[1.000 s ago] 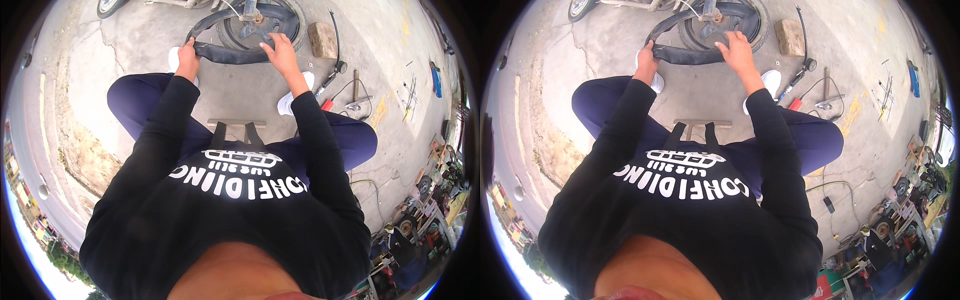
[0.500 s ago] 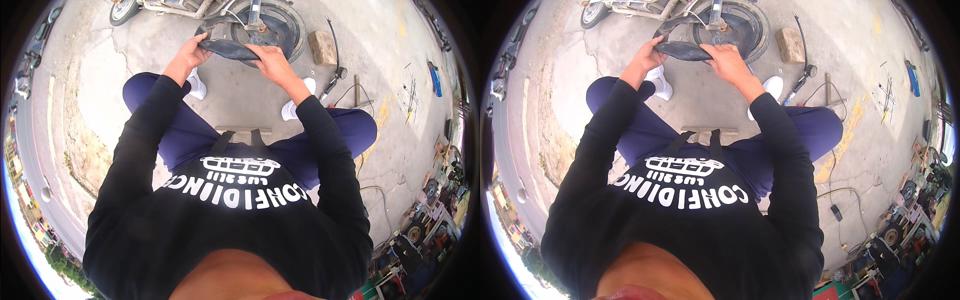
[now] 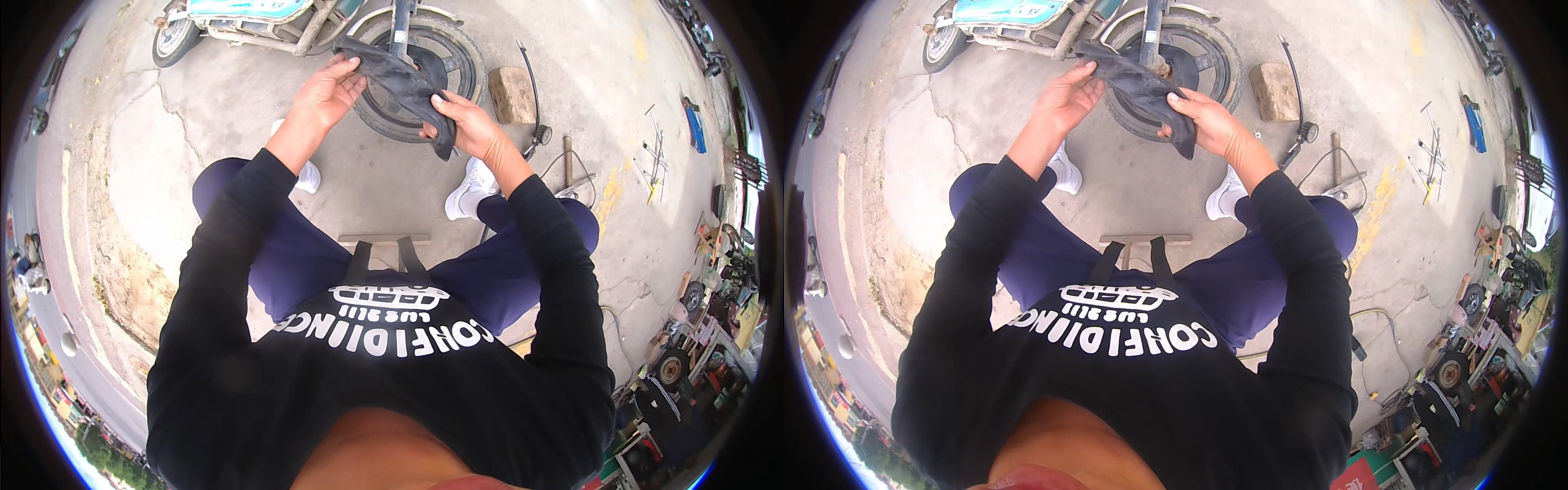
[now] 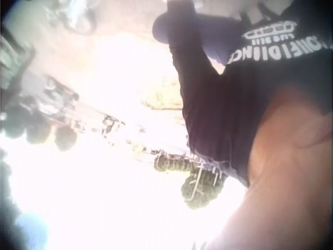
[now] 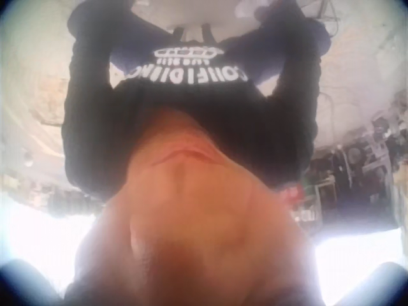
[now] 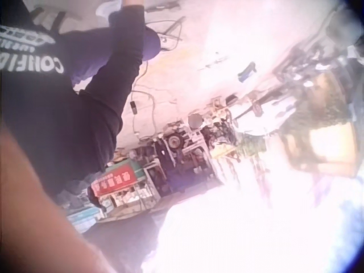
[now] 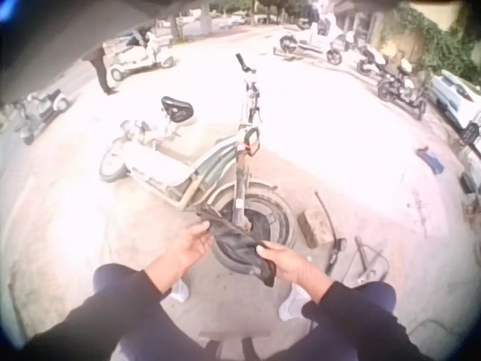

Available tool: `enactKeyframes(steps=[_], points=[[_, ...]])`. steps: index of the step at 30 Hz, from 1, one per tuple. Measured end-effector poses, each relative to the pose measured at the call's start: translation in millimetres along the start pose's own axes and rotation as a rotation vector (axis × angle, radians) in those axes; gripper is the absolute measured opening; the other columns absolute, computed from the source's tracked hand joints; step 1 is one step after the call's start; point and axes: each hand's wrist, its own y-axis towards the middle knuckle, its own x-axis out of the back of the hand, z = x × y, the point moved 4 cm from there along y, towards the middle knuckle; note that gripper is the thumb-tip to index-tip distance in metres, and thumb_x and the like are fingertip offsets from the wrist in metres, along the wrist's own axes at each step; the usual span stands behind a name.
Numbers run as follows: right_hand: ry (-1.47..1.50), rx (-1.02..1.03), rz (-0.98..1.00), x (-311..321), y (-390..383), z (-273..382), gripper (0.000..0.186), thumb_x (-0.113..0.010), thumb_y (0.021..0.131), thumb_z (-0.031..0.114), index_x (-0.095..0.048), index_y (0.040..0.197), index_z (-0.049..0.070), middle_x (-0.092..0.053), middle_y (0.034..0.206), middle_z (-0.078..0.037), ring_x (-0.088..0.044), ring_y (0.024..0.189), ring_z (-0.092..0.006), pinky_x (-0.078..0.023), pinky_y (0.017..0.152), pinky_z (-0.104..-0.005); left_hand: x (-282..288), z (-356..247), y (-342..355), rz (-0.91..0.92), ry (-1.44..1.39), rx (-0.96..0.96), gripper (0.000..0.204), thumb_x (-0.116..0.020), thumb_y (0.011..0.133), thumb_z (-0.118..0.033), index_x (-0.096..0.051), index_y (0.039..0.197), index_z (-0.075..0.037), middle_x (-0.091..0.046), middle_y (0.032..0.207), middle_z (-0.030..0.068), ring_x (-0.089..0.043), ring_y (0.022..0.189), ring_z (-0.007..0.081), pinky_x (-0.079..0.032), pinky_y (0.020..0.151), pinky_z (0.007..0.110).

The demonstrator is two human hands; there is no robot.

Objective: The person removes the inner tube from a scooter tire using tire levers, then inflates the tube with a hand pump to check for leaks. The tube is removed from the tire and held while being inflated.

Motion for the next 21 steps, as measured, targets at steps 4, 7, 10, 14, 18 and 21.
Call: enactKeyframes(steps=[4, 7, 10, 14, 18, 21], points=[[0.172, 0.005, -0.023, 17.0, 6.5, -10.8, 0.024, -0.050, 0.098, 0.027, -0.055, 0.098, 0.003, -0.049, 0.066, -0.003, -0.048, 0.065, -0.0163, -0.047, 0.077, -0.0367, -8.8, -3.1, 6.6, -0.014, 0.091, -0.058, 0.024, -0.067, 0.085, -0.003, -0.054, 0.105, -0.007, -0.065, 0.097, 0.0049, -0.063, 0.090, 0.0198, -0.048, 0.079, 0.033], [0.264, -0.009, 0.004, 20.0, 10.6, -15.6, 0.024, -0.050, 0.098, 0.026, -0.054, 0.086, 0.005, -0.047, 0.063, -0.002, -0.046, 0.062, -0.0167, -0.046, 0.077, -0.0366, -13.3, -3.2, 2.3, -0.092, 0.103, -0.097, 0.021, -0.068, 0.085, -0.003, -0.054, 0.099, -0.006, -0.066, 0.095, 0.0067, -0.065, 0.088, 0.0217, -0.050, 0.077, 0.033], [0.337, -0.030, -0.023, 17.4, 10.3, -15.3, 0.025, -0.050, 0.098, 0.024, -0.052, 0.079, 0.007, -0.044, 0.060, -0.002, -0.044, 0.061, -0.0167, -0.045, 0.077, -0.0362, -12.7, -4.7, 3.3, -0.066, 0.109, -0.108, 0.019, -0.068, 0.084, -0.003, -0.053, 0.096, -0.006, -0.066, 0.094, 0.0091, -0.066, 0.088, 0.0243, -0.051, 0.075, 0.034], [0.387, -0.063, -0.049, 21.5, 11.9, -19.9, 0.025, -0.048, 0.097, 0.021, -0.050, 0.076, 0.007, -0.043, 0.059, -0.002, -0.043, 0.061, -0.0173, -0.045, 0.077, -0.0362, -15.1, -5.4, 1.3, -0.021, 0.135, -0.127, 0.018, -0.067, 0.085, -0.003, -0.053, 0.094, -0.006, -0.066, 0.094, 0.0106, -0.067, 0.088, 0.0267, -0.053, 0.075, 0.035], [0.365, -0.082, -0.106, 18.6, 12.8, -20.2, 0.027, -0.046, 0.098, 0.021, -0.049, 0.075, 0.007, -0.043, 0.059, -0.003, -0.044, 0.061, -0.0179, -0.045, 0.077, -0.0366, -12.7, -5.0, 4.5, -0.036, 0.117, -0.120, 0.014, -0.066, 0.086, -0.002, -0.053, 0.092, -0.004, -0.066, 0.095, 0.0119, -0.067, 0.089, 0.0277, -0.054, 0.076, 0.036], [0.357, -0.099, -0.115, 17.7, 13.1, -20.2, 0.029, -0.044, 0.098, 0.021, -0.048, 0.074, 0.007, -0.044, 0.060, -0.003, -0.044, 0.062, -0.0181, -0.045, 0.077, -0.0364, -8.2, -4.8, 7.8, -0.018, 0.101, -0.106, 0.013, -0.064, 0.086, -0.001, -0.053, 0.092, -0.002, -0.065, 0.095, 0.0131, -0.067, 0.089, 0.0283, -0.055, 0.077, 0.037]])
